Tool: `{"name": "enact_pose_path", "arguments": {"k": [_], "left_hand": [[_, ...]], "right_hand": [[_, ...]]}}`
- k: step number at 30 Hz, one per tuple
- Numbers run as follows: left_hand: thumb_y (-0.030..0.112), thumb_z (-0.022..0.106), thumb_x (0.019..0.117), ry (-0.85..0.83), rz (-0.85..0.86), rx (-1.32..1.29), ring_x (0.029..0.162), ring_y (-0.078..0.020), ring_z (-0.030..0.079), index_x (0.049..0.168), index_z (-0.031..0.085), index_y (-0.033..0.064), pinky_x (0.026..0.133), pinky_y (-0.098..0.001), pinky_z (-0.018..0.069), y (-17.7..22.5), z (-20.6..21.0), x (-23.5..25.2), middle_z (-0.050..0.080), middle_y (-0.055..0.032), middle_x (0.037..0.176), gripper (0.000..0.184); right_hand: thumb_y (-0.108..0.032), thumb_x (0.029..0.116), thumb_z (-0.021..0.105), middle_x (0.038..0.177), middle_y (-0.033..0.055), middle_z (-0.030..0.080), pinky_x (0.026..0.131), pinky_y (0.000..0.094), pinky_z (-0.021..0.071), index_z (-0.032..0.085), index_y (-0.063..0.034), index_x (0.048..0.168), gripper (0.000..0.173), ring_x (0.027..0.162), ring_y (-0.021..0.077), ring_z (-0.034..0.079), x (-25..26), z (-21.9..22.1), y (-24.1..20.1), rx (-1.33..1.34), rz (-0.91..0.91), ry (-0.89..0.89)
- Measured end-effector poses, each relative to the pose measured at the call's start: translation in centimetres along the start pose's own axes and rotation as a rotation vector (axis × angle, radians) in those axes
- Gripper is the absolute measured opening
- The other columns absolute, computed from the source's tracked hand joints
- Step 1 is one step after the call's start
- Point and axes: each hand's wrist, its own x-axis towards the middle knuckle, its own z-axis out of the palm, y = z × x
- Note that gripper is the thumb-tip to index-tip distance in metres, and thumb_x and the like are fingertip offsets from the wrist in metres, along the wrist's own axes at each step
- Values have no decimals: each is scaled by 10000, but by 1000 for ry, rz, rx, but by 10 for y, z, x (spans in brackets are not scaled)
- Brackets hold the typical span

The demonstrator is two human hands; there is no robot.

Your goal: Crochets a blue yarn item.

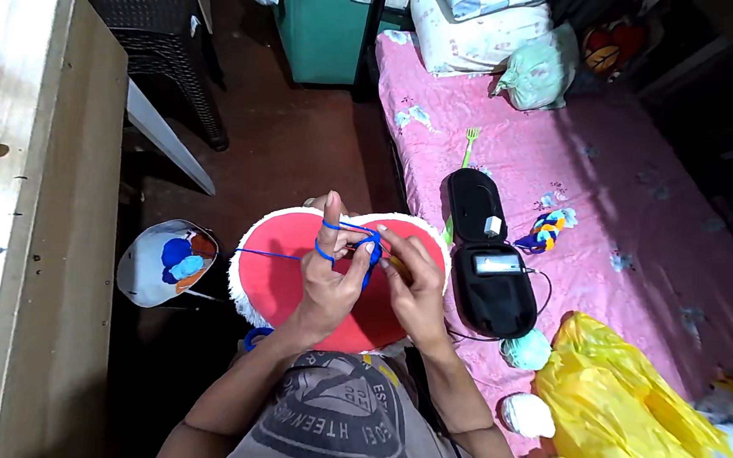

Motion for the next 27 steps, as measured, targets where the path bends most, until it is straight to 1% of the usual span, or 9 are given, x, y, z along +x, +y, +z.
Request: {"name": "enact_pose_path", "arguments": {"k": [2,4,6,10,13,18,21,25,27], "left_hand": [[-63,649,891,-20,-52,-53,875,-54,697,1610,244,107,822,-234,579,3,-2,1,732,24,950,842],[-95,647,870,-51,-135,-118,854,-61,693,1617,219,88,804,-233,582,10,-8,7,725,27,942,880],[-87,655,861,-93,-195,-110,807,-57,683,1621,212,73,760,-214,580,14,-15,14,717,26,913,894],[-61,611,881,-146,-198,-6,794,-47,654,1602,272,31,736,-190,558,14,-24,21,700,9,917,802],[-51,585,897,-158,-269,5,740,-43,638,1596,306,58,668,-175,550,15,-25,22,680,8,909,761],[-76,566,901,-179,-406,-157,650,-21,582,1593,334,108,565,-138,484,16,-25,22,687,12,939,753],[-80,566,896,-164,-383,-244,632,-9,568,1588,331,89,551,-131,466,15,-21,21,698,19,932,750],[-58,597,918,-104,-337,-257,665,-19,580,1604,301,88,558,-135,464,12,-18,20,710,17,991,762],[-68,619,915,-83,-330,-261,802,-50,657,1608,287,83,682,-170,546,12,-19,20,708,10,1049,783]], "right_hand": [[48,935,598,1011,64,665,620,134,496,637,41,1299,366,706,-10,567,6,-1,0,398,155,-69],[70,915,615,968,32,645,624,133,502,625,47,1285,371,702,-15,561,9,1,5,488,134,-70],[23,925,640,961,51,664,700,156,540,649,47,1224,301,771,14,606,9,0,14,255,-31,-29],[-40,931,615,816,92,663,555,238,507,752,-21,987,149,669,132,625,13,-9,16,-390,-386,98],[-33,915,599,757,88,649,504,270,474,784,-58,956,190,613,165,609,16,-20,14,-535,-478,77],[7,902,653,904,15,672,659,139,532,714,4,1006,120,738,-9,609,22,-39,22,211,2,-228],[34,880,639,875,-19,675,491,115,388,671,-67,1016,172,559,-51,481,28,-36,24,697,361,-346],[25,892,631,872,5,670,469,120,384,651,-69,1040,177,530,-39,471,27,-28,25,917,474,-401],[43,885,634,890,13,685,470,119,380,656,-58,1026,175,529,-44,468,25,-25,22,878,447,-350]]}}
